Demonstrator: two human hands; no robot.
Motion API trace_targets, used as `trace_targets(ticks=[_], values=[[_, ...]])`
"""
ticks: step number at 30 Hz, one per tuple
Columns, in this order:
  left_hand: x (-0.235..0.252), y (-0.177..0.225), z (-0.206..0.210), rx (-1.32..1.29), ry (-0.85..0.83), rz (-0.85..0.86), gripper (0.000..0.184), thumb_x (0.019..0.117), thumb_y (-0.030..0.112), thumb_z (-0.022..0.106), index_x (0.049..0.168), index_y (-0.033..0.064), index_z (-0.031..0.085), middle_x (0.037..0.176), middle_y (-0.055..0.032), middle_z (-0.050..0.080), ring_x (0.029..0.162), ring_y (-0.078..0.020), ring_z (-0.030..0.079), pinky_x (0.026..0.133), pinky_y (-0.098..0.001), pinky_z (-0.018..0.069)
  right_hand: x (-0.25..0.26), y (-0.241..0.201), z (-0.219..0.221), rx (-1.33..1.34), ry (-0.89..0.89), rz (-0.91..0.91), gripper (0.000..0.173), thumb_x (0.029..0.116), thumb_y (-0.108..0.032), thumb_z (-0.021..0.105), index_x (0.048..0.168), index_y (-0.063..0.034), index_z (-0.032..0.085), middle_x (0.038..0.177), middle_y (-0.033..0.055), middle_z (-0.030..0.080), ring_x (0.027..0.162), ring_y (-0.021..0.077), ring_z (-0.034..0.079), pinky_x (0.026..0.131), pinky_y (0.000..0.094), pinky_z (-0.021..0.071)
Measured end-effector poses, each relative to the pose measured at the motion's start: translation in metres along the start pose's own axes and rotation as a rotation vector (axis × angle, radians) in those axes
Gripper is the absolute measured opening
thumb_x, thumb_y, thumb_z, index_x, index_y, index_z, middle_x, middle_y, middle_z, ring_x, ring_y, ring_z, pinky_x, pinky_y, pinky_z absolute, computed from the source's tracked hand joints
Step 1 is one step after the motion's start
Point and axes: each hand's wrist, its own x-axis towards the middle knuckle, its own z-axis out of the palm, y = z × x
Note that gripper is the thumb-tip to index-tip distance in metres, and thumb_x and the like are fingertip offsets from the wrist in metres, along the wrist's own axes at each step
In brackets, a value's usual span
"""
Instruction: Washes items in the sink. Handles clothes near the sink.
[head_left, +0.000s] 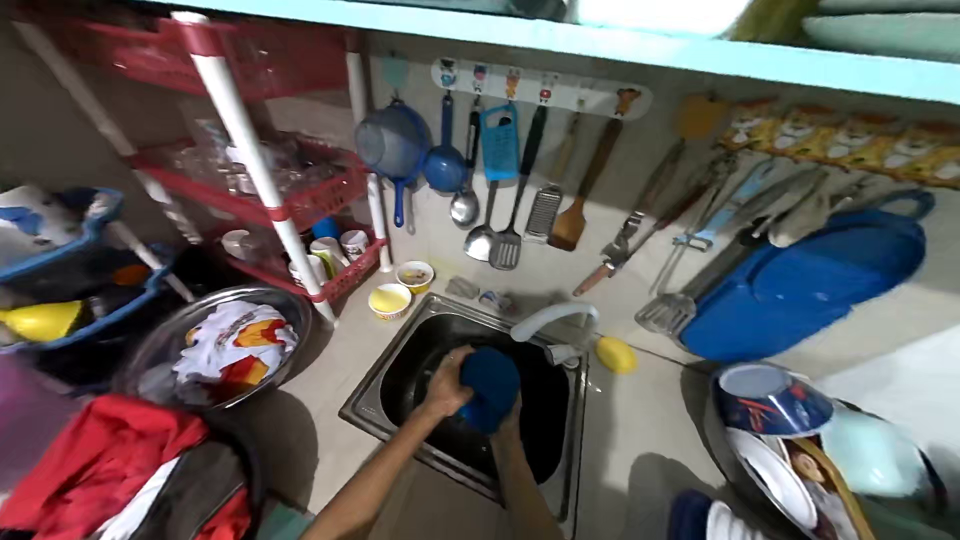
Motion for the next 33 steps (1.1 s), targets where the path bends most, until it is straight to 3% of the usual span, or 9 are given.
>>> trace_targets(ticks=[2,4,8,11,14,18,25,30,33], values=[[-0.003,-0.011,-0.008,-0.116,0.003,0.246,0.08,0.0746,0.013,0.073,0.146,-0.0074,0.044,0.16,-0.0303,0.031,0.15,-0.0382,0.032,0.122,-0.0474,0.0309,0.001,-0.002,0.009,0.093,-0.002,0.029,0.047,0.1124,-0.034,0.02,0.129,-0.0027,0.052,0.104,0.0093,0.065,0.092,0.0141,0.065,0.079,0.0352,0.0573],[-0.012,-0.018,-0.012,-0.141,-0.004,0.385,0.091,0.0753,0.034,0.076,0.151,-0.0039,0.042,0.164,-0.032,0.017,0.153,-0.0383,0.023,0.123,-0.0451,0.0283,0.003,-0.004,0.019,0.231,-0.026,0.092,0.045,0.1125,-0.034,0.019,0.12,-0.0059,0.054,0.095,0.0052,0.066,0.085,0.0115,0.066,0.073,0.0316,0.0574],[-0.018,-0.037,-0.006,0.07,0.219,0.454,0.119,0.0542,0.066,0.086,0.147,0.0011,0.051,0.16,-0.0368,0.023,0.146,-0.0454,0.036,0.115,-0.0497,0.0415,-0.009,-0.015,0.046,0.266,-0.092,0.184,0.047,0.1124,-0.039,0.02,0.122,-0.0084,0.055,0.099,0.0054,0.066,0.09,0.0129,0.065,0.077,0.0332,0.0571],[-0.013,-0.045,-0.005,0.004,0.385,0.391,0.108,0.07,0.062,0.079,0.143,-0.0119,0.048,0.151,-0.0346,0.042,0.14,-0.0419,0.047,0.114,-0.0489,0.0421,-0.005,-0.013,0.058,0.361,-0.188,0.302,0.055,0.1093,-0.05,0.018,0.114,-0.0134,0.059,0.094,0.0046,0.071,0.086,0.0152,0.071,0.074,0.0367,0.0607],[-0.007,-0.039,-0.003,-0.157,0.48,0.208,0.072,0.0969,0.045,0.053,0.138,-0.015,0.05,0.137,-0.0311,0.057,0.129,-0.0328,0.056,0.112,-0.0422,0.0428,0.005,-0.013,0.071,0.116,-0.136,0.15,0.048,0.1125,-0.037,0.023,0.129,-0.005,0.054,0.106,0.0098,0.068,0.095,0.017,0.067,0.082,0.0373,0.0585],[0.007,-0.02,-0.011,-0.449,0.542,-0.15,0.055,0.11,0.03,0.027,0.137,-0.0117,0.05,0.132,-0.0297,0.058,0.124,-0.0281,0.058,0.109,-0.0421,0.044,0.019,-0.023,0.092,-0.186,0.006,0.055,0.037,0.1107,-0.025,0.041,0.126,0.0062,0.056,0.105,0.0184,0.064,0.093,0.0215,0.064,0.083,0.0395,0.0556],[0.031,-0.011,-0.019,-1.067,0.381,-0.443,0.058,0.1117,0.046,0.015,0.135,0.0094,0.053,0.115,-0.0118,0.064,0.101,-0.0206,0.062,0.086,-0.0422,0.0539,0.03,-0.049,0.117,-0.712,-0.069,-0.183,0.029,0.0986,-0.023,0.065,0.108,0.0038,0.068,0.096,0.0185,0.069,0.089,0.0256,0.066,0.083,0.0467,0.0539],[0.036,-0.008,-0.025,-1.28,0.214,-0.491,0.058,0.1098,0.048,0.012,0.11,0.0128,0.058,0.085,-0.0058,0.066,0.077,-0.0169,0.066,0.067,-0.0366,0.0568,0.024,-0.064,0.127,-0.97,-0.174,-0.391,0.035,0.0922,-0.029,0.071,0.105,0.0037,0.072,0.097,0.0231,0.072,0.095,0.0366,0.069,0.087,0.0586,0.0525],[0.044,-0.009,-0.032,-1.252,0.239,-0.482,0.06,0.1094,0.052,0.011,0.116,0.0138,0.057,0.093,-0.0061,0.066,0.084,-0.0174,0.065,0.072,-0.0385,0.0563,0.03,-0.059,0.123,-0.836,-0.162,-0.357,0.04,0.0981,-0.032,0.065,0.113,0.0047,0.068,0.101,0.0234,0.07,0.097,0.0334,0.067,0.089,0.0544,0.0524]])
